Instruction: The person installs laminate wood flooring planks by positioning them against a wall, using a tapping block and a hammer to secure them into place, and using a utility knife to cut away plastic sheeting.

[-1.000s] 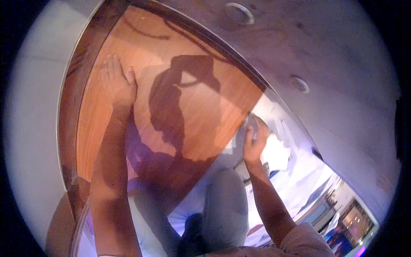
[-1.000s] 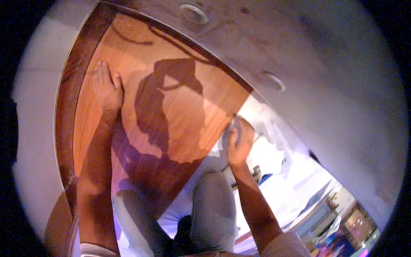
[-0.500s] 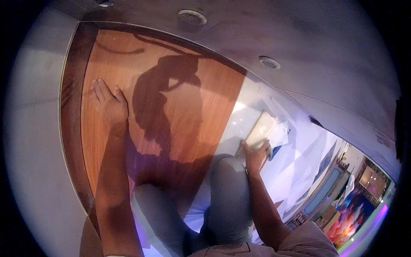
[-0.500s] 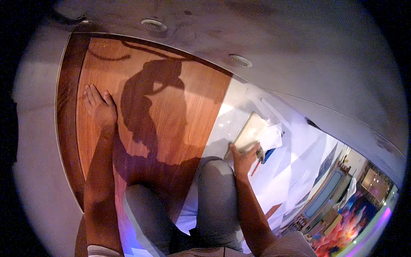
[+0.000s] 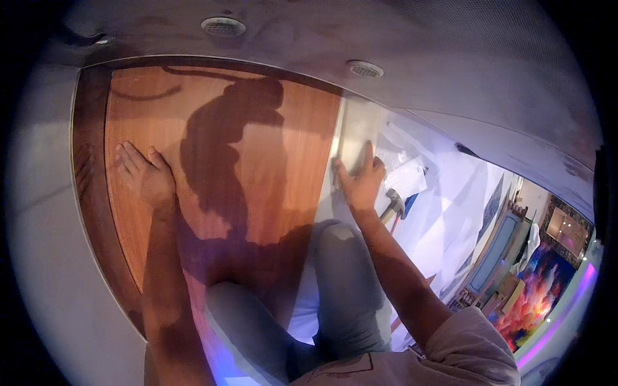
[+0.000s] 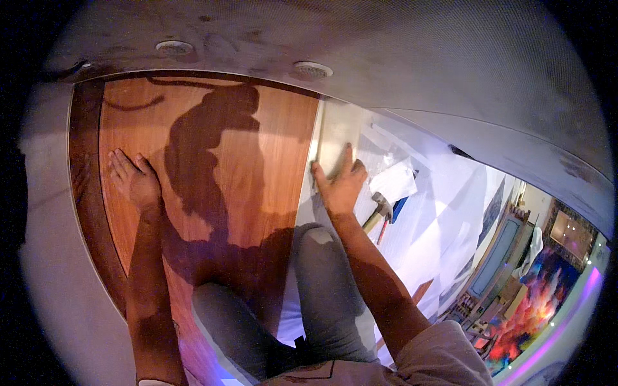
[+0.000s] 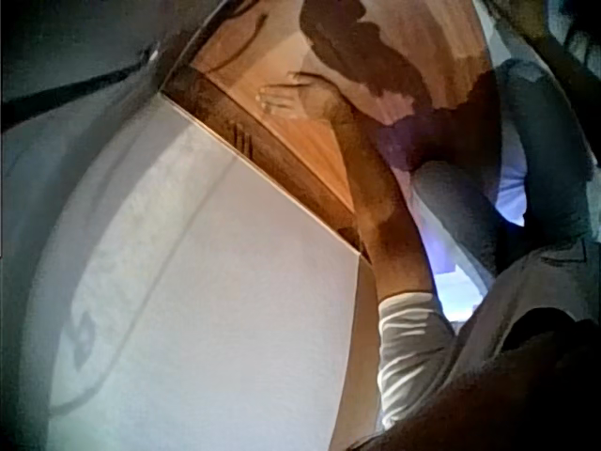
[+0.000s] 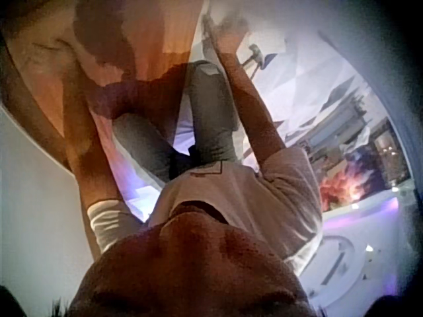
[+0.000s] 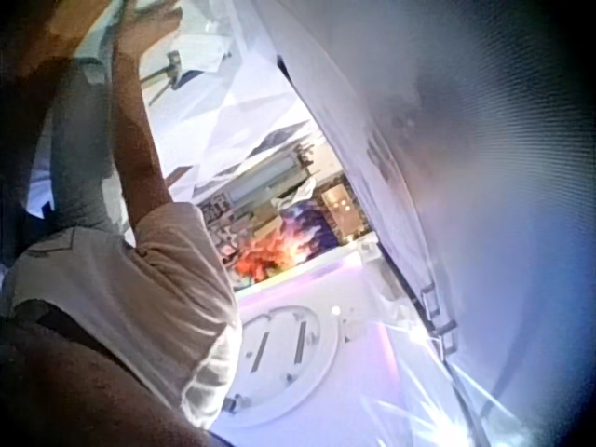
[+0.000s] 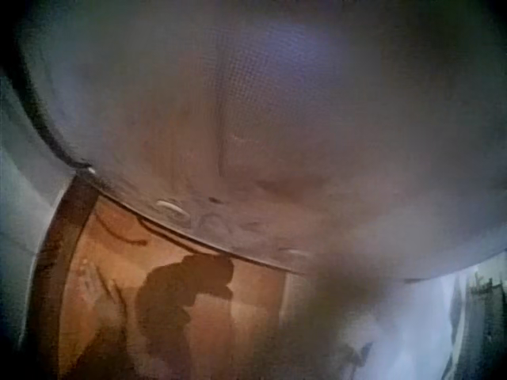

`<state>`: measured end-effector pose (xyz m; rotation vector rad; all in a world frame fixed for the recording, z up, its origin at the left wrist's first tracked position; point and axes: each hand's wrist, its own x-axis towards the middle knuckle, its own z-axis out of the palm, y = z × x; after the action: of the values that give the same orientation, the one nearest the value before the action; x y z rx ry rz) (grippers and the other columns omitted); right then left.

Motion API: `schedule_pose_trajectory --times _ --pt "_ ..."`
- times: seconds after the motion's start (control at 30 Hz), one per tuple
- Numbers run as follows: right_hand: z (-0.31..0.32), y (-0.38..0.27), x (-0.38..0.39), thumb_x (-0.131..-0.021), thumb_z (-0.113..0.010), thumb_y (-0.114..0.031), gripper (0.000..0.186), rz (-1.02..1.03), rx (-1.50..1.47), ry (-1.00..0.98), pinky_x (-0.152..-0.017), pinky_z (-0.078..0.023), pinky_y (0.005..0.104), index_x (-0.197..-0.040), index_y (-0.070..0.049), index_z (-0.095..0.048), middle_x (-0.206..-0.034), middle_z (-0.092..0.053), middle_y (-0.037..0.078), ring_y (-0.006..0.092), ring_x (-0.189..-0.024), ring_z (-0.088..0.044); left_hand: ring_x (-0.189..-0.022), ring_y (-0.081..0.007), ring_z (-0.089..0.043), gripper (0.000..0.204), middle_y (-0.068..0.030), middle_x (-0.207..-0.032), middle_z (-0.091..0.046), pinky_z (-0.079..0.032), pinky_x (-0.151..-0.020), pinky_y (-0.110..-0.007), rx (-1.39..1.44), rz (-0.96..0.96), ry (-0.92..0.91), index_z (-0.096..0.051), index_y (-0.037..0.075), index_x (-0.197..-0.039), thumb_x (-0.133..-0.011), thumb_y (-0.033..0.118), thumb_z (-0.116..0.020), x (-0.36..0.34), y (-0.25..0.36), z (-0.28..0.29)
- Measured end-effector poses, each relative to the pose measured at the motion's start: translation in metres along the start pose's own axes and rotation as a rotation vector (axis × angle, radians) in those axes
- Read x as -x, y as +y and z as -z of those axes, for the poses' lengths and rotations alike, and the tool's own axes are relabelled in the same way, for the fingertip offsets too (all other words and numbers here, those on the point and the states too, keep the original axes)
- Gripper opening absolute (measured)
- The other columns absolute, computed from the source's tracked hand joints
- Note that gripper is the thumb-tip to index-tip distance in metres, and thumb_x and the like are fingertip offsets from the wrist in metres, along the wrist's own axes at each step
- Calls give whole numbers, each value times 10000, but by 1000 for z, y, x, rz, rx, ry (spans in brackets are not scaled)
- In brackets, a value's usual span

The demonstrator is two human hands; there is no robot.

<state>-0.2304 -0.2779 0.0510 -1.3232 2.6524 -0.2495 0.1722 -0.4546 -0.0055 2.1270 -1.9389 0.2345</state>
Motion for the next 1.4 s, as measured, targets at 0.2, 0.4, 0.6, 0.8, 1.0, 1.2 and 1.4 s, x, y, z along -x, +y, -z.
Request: schedule_pose_trajectory --times 0.2,0.4,0.6,0.8,1.0,1.2,1.4 --pt "-9 -17 1 -978 -658 -334 654 36 40 -3 -1050 -374 553 -1528 -59 -434 -1283 -456 393 503 -1174 -436 -1403 -434 -420 574 -247 -1547 -438 -344 -1169 -517 5 -12 33 -464 -58 -1470 -1054 336 -457 1 -2 -1" --pt "-2 -6 -14 -961 -678 -280 647 118 -30 -23 -1089 -369 531 -1497 -3 -446 -1348 -472 365 493 -1236 -446 -1372 -456 -452 566 -259 -1530 -457 -359 -1151 -536 -7 -33 73 -485 -56 -1456 -1051 339 -464 0 -1 -7" --pt "37 117 62 -875 -766 -301 652 -271 -33 -15 -1091 -388 504 -1367 54 -527 -1335 -545 304 445 -1255 -499 -1394 -461 -417 556 -260 -1545 -433 -332 -1170 -529 -24 -14 6 -469 -53 -1465 -1044 309 -460 -1 -2 3" --pt "42 174 110 -887 -767 -254 392 -562 -217 -207 -800 -511 374 -1051 66 -612 -883 -671 146 245 -848 -650 -1469 -448 -323 595 -251 -1590 -357 -246 -1222 -525 204 -345 -95 -357 -36 -1537 -1042 283 -444 -24 -22 -1" --pt "55 169 83 -921 -633 -91 273 -606 -737 -157 -429 -476 294 -1088 -30 -426 -803 -590 93 160 -508 -562 -1515 -420 -265 642 -220 -1640 -299 -197 -1252 -500 261 -490 -339 -313 -19 -1572 -1051 319 -481 -65 -3 -4" --pt "60 105 -12 -1024 -589 -219 177 -609 -706 -220 -375 -379 263 -992 -84 -480 -670 -513 16 102 -435 -459 -1521 -403 -267 726 -203 -1644 -302 -222 -1244 -501 454 -496 -173 -312 1 -1577 -1012 387 -554 -77 16 -12" --pt "59 96 -35 -1037 -581 -233 162 -476 -600 -446 -362 -357 258 -1045 -95 -495 -629 -475 -15 92 -409 -425 -1500 -448 -278 720 -253 -1619 -301 -433 -1107 -500 791 -131 -725 -349 -61 -1526 -981 350 -577 -75 28 3"
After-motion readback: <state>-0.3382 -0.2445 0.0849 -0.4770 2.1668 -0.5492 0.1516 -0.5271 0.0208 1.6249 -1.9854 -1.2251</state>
